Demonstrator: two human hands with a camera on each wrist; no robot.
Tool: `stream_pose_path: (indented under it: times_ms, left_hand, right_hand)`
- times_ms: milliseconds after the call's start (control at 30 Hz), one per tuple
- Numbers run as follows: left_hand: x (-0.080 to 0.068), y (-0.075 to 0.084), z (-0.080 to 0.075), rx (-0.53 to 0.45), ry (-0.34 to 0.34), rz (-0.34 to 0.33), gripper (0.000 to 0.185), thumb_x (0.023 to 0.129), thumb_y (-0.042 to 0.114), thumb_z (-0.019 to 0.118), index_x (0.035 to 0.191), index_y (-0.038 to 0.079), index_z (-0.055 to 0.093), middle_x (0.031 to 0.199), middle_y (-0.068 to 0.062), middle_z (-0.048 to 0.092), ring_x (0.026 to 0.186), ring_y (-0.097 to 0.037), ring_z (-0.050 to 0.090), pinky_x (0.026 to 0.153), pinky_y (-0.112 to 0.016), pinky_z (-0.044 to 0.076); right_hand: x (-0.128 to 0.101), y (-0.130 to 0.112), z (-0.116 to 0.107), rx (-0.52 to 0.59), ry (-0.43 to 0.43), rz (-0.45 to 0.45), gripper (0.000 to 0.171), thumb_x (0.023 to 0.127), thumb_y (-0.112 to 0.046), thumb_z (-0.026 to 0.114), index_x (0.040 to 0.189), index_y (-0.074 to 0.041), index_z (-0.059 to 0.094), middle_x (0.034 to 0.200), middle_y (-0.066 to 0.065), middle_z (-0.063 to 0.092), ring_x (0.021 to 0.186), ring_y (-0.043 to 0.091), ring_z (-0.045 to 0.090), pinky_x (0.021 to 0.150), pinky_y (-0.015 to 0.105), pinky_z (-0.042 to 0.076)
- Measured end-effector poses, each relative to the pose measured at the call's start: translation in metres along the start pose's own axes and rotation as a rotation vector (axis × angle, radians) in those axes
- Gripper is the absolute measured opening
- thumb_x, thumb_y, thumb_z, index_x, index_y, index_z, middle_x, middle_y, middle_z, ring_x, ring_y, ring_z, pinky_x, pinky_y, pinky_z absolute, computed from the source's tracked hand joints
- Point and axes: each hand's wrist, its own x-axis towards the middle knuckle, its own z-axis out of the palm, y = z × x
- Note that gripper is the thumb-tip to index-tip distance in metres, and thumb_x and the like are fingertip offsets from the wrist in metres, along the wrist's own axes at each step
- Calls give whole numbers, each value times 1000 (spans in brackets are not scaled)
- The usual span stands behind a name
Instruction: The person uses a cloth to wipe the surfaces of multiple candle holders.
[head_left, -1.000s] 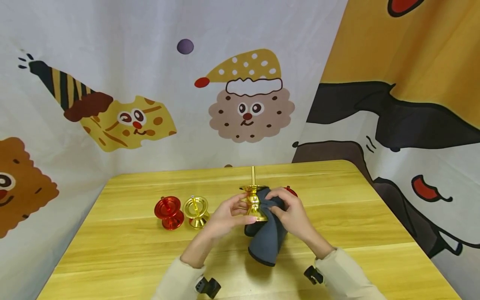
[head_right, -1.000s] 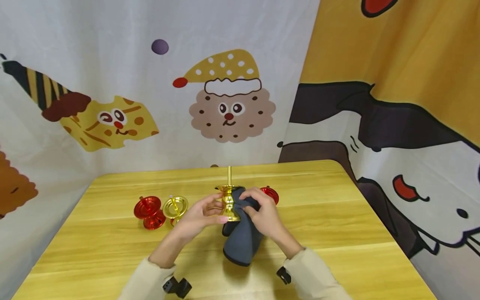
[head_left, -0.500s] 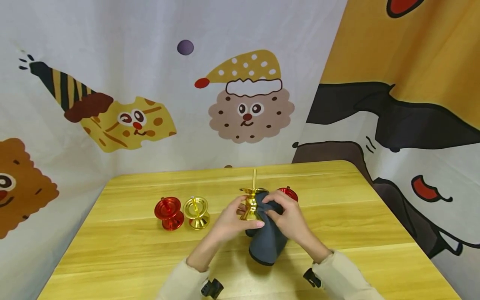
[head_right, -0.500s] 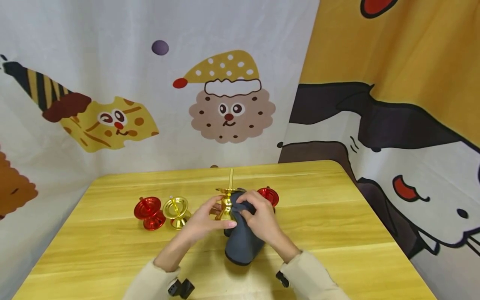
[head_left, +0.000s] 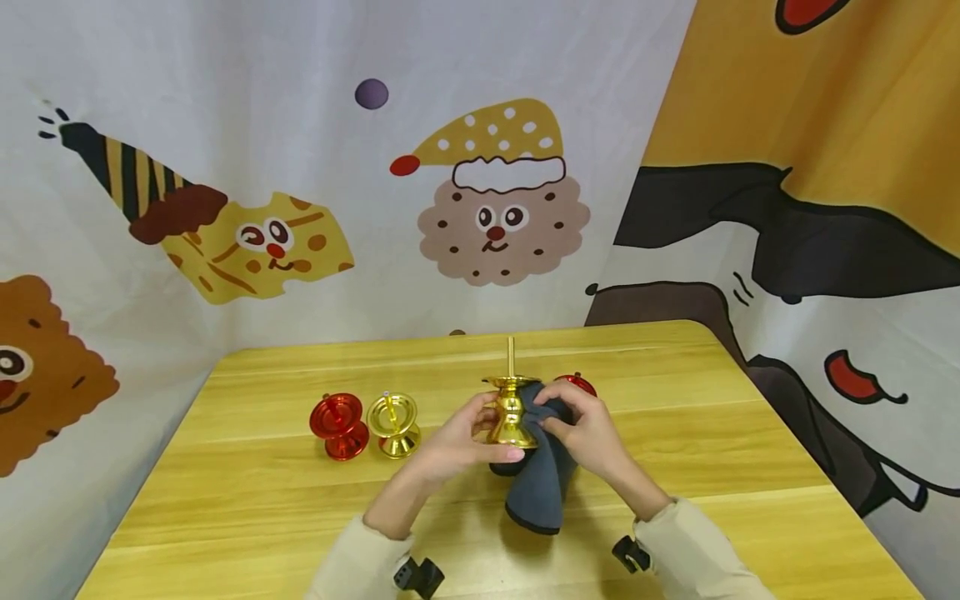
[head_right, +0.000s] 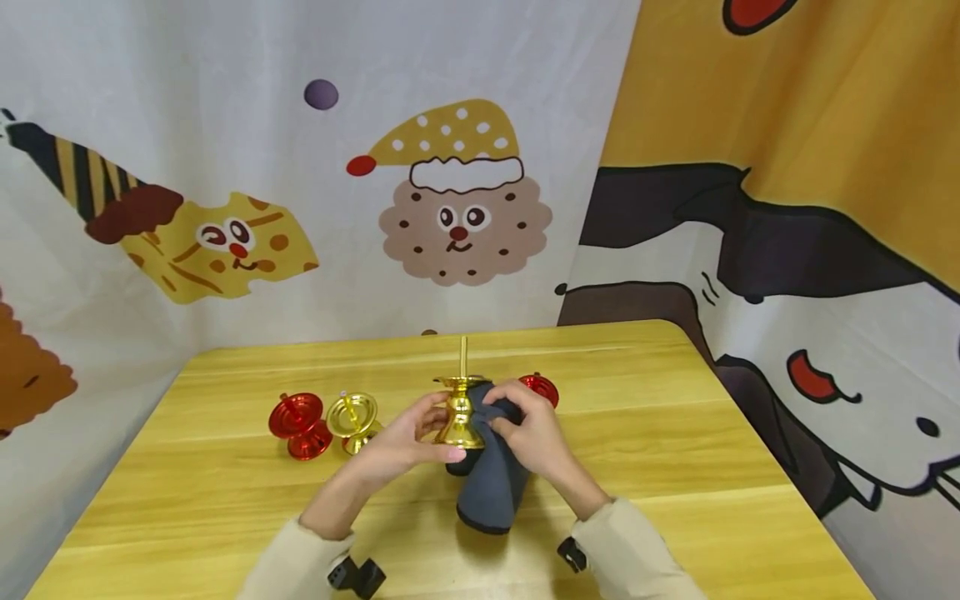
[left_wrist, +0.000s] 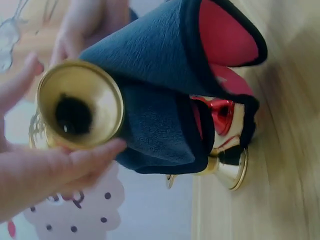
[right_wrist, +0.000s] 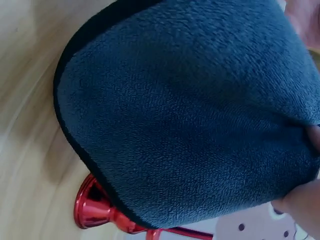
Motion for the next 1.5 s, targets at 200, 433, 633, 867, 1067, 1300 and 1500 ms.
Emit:
stream_pose_path:
  times_ms: [200, 433, 633, 867, 1067, 1300, 1500]
  left_hand:
    - [1, 1, 4, 142, 93, 2, 79, 79, 18, 73, 140, -2, 28, 117, -14, 48, 108, -28, 46, 85, -39, 47]
    - [0, -3, -5, -86, 15, 15, 89, 75, -1, 73, 143, 1, 15, 118, -18, 50, 110, -27, 47, 86, -35, 47]
    - [0, -3, -5, -78, 1, 29, 78, 77, 4, 73, 139, 3, 26, 119, -19, 53, 109, -30, 50, 88, -39, 47]
    - [0, 3, -6, -83, 129, 13, 64, 91, 44, 50, 133, -2, 38, 127, -18, 46, 119, -32, 41, 101, -48, 34]
    - [4, 9, -6, -237, 312, -12, 38, 96, 32, 46, 96, -4, 58, 87, -6, 54, 85, -22, 51, 76, -29, 45]
    - [0, 19, -15, -315, 326, -23, 26, 94, 7, 47, 105, -15, 54, 83, -7, 57, 73, -16, 56, 74, -27, 50]
    - [-5, 23, -29, -284, 377, 6, 23, 94, 2, 45, 104, -17, 53, 86, -12, 58, 73, -16, 57, 73, -26, 52]
  right_hand:
    - [1, -26, 3, -126, 40, -75, 30, 68, 24, 63, 88, 2, 62, 89, 13, 61, 84, 27, 57, 71, 35, 52]
    - [-2, 3, 0, 26, -2, -35, 32, 72, 22, 61, 92, -4, 61, 96, 10, 60, 83, 17, 55, 66, 25, 52]
    - [-3, 3, -2, 35, -10, -50, 33, 71, 22, 59, 91, -5, 62, 101, 11, 59, 94, 16, 54, 69, 26, 53]
    - [-4, -1, -2, -9, 6, -146, 36, 67, 22, 65, 88, -6, 65, 101, 11, 61, 98, 20, 55, 79, 21, 50]
    - [-4, -4, 2, -98, -5, -189, 37, 63, 26, 65, 84, -5, 64, 98, 12, 62, 93, 25, 57, 77, 26, 51]
    - [-1, -7, -2, -125, -20, -188, 38, 63, 25, 66, 85, -6, 65, 99, 12, 63, 93, 27, 58, 77, 32, 52]
    - [7, -16, -26, -50, 14, -145, 33, 70, 23, 63, 90, -4, 65, 99, 12, 62, 94, 17, 57, 73, 24, 53]
